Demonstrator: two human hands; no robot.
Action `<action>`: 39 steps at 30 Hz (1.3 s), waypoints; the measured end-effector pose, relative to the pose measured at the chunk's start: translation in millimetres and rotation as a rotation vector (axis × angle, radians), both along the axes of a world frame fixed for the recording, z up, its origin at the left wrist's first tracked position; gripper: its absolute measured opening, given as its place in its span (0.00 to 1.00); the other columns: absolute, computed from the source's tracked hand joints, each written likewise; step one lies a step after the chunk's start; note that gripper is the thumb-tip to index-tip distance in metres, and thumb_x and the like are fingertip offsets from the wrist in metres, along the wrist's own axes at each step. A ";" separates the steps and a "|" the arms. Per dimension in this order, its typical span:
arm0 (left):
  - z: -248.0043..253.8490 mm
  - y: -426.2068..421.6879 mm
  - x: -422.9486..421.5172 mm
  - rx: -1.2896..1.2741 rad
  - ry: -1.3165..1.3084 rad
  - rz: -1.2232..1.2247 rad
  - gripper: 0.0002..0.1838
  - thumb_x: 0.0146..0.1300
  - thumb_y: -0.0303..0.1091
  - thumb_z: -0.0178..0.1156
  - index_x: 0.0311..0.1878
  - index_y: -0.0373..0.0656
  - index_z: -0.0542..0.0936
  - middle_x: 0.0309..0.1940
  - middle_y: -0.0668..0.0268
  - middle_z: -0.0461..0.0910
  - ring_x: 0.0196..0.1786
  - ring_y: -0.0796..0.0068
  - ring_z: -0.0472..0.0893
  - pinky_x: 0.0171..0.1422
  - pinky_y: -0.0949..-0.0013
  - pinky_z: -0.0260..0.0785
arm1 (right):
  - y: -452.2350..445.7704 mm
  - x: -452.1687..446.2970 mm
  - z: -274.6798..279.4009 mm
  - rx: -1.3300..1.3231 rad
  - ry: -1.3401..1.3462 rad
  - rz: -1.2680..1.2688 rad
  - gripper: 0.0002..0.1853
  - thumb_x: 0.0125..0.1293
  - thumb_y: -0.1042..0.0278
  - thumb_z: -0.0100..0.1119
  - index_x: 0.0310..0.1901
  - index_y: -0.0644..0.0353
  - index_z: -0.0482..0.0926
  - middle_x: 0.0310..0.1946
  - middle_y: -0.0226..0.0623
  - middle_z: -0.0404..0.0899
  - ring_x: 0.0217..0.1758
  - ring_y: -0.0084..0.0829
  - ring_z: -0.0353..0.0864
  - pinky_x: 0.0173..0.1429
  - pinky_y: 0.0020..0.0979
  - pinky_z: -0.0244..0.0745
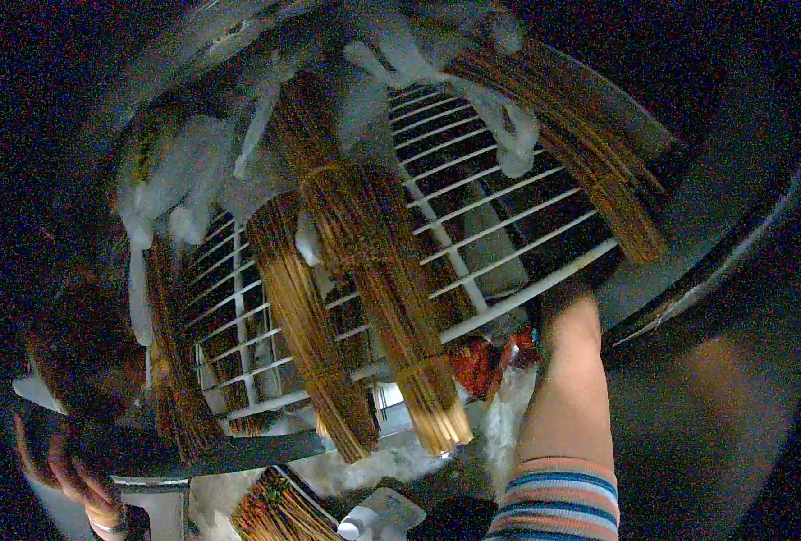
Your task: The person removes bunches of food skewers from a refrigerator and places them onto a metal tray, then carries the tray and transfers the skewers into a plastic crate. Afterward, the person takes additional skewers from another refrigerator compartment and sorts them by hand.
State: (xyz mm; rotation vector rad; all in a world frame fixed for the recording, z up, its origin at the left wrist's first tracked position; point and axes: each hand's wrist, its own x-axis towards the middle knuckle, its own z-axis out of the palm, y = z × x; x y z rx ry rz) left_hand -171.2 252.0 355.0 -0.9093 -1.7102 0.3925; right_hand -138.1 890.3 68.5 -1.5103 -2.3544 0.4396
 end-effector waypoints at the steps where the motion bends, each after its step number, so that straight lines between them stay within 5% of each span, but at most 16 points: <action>1: -1.2 -1.8 0.4 0.010 -0.014 0.002 0.22 0.70 0.42 0.38 0.47 0.35 0.76 0.64 0.43 0.60 0.66 0.48 0.60 0.70 0.51 0.50 | -2.5 6.4 -2.1 0.000 0.004 0.000 0.17 0.62 0.62 0.49 0.47 0.61 0.79 0.48 0.47 0.77 0.50 0.45 0.77 0.54 0.41 0.72; 15: -8.4 -13.0 -11.2 0.042 -0.002 0.010 0.18 0.70 0.37 0.40 0.49 0.31 0.72 0.64 0.43 0.59 0.65 0.47 0.60 0.67 0.54 0.56 | 16.7 -9.2 -2.6 -0.021 0.013 0.008 0.16 0.62 0.63 0.51 0.47 0.61 0.79 0.46 0.46 0.77 0.48 0.43 0.77 0.52 0.40 0.73; 24: -2.8 -1.5 -8.9 -0.021 0.051 0.022 0.18 0.70 0.39 0.38 0.48 0.37 0.73 0.63 0.44 0.62 0.65 0.46 0.59 0.69 0.43 0.46 | 21.0 -23.6 8.5 0.011 0.027 0.024 0.15 0.61 0.63 0.52 0.47 0.61 0.79 0.45 0.46 0.77 0.47 0.43 0.78 0.51 0.40 0.73; 39: -1.9 -3.9 -7.9 0.006 0.040 0.055 0.18 0.71 0.39 0.38 0.48 0.34 0.71 0.64 0.43 0.58 0.65 0.45 0.61 0.68 0.49 0.54 | 23.8 -21.0 -3.6 -0.011 0.032 0.027 0.15 0.61 0.63 0.54 0.46 0.60 0.79 0.43 0.45 0.78 0.45 0.41 0.78 0.49 0.39 0.74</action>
